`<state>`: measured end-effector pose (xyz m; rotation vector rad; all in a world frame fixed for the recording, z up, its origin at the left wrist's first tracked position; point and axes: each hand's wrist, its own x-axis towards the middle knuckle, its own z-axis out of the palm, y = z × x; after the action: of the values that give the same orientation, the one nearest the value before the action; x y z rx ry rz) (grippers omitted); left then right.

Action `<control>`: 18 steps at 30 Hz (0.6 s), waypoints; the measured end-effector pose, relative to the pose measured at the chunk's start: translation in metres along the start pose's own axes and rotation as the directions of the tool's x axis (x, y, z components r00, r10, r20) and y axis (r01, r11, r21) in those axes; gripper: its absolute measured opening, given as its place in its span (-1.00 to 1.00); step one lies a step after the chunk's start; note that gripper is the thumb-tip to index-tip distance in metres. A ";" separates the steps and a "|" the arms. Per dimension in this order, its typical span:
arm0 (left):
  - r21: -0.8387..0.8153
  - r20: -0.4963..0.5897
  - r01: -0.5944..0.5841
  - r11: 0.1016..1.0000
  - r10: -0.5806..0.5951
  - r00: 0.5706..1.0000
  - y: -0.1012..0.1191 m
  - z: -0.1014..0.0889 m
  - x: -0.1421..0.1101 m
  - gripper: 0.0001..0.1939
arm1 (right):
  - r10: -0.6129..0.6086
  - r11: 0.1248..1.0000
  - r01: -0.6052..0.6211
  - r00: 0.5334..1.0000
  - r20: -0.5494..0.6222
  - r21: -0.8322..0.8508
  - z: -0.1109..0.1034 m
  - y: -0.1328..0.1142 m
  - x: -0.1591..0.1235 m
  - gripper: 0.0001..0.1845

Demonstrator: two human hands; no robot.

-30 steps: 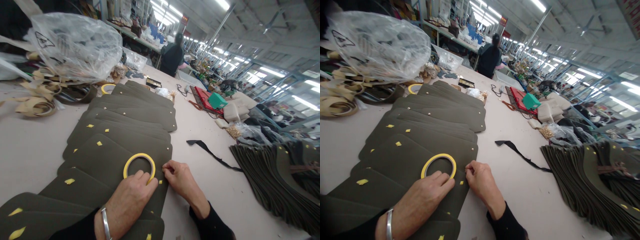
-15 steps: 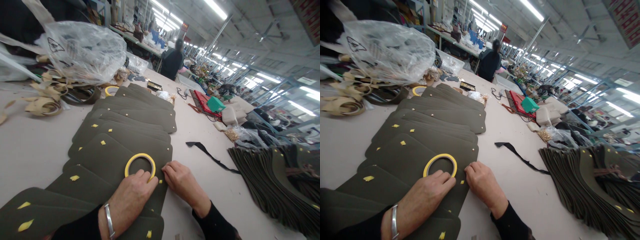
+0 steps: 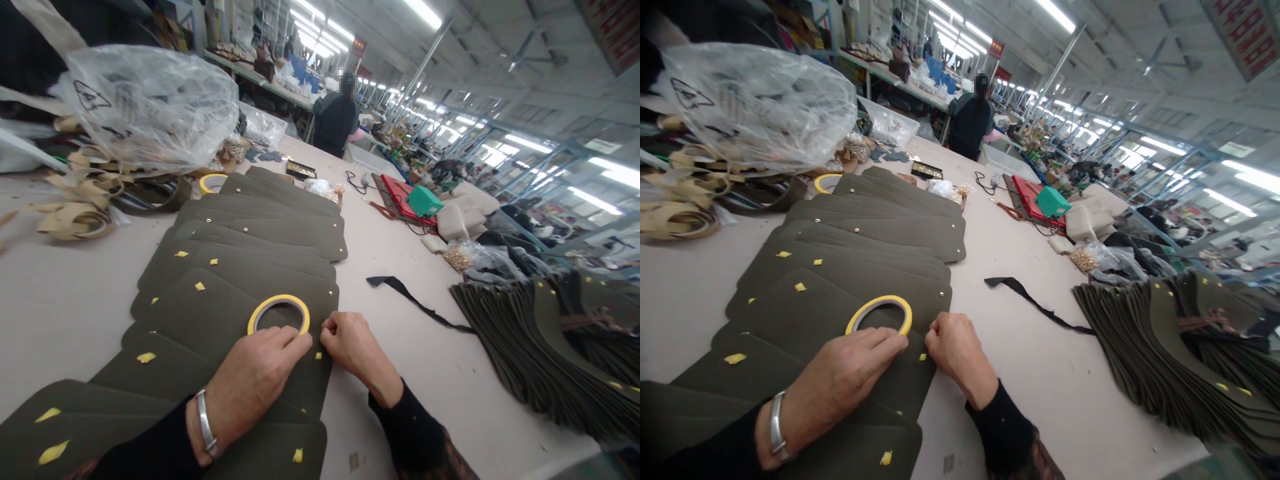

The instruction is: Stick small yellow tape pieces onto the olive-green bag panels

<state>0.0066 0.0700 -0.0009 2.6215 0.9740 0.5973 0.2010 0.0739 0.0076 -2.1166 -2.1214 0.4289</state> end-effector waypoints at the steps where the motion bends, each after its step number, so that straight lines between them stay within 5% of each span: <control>1: -0.028 -0.080 -0.019 0.999 0.017 0.997 -0.002 -0.003 0.000 -0.82 | -0.047 0.999 0.046 0.999 0.019 0.022 -0.002 0.001 -0.004 -0.77; 5: -0.102 -0.285 -0.087 0.991 0.055 0.957 -0.007 -0.012 0.001 -0.74 | -0.212 0.963 0.199 0.976 0.055 0.184 -0.013 0.011 -0.020 -0.73; 9: -0.083 -0.262 -0.080 0.993 0.055 0.963 -0.005 -0.012 0.000 -0.56 | -0.116 0.894 0.210 0.961 -0.249 0.396 -0.021 0.014 -0.032 -0.78; 11: -0.068 -0.250 -0.059 0.996 0.040 0.967 -0.003 -0.008 0.000 -0.56 | -0.175 0.833 0.317 0.929 -0.328 0.454 -0.022 0.008 -0.039 -0.81; 18: -0.002 -0.256 -0.086 0.996 0.082 0.963 0.006 -0.002 0.001 -0.60 | -0.443 0.746 0.594 0.780 -0.443 0.300 -0.013 -0.012 -0.049 -0.79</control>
<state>0.0096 0.0663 0.0032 2.6299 0.9272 0.9798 0.1942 0.0274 0.0290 -1.1705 -2.0525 0.3699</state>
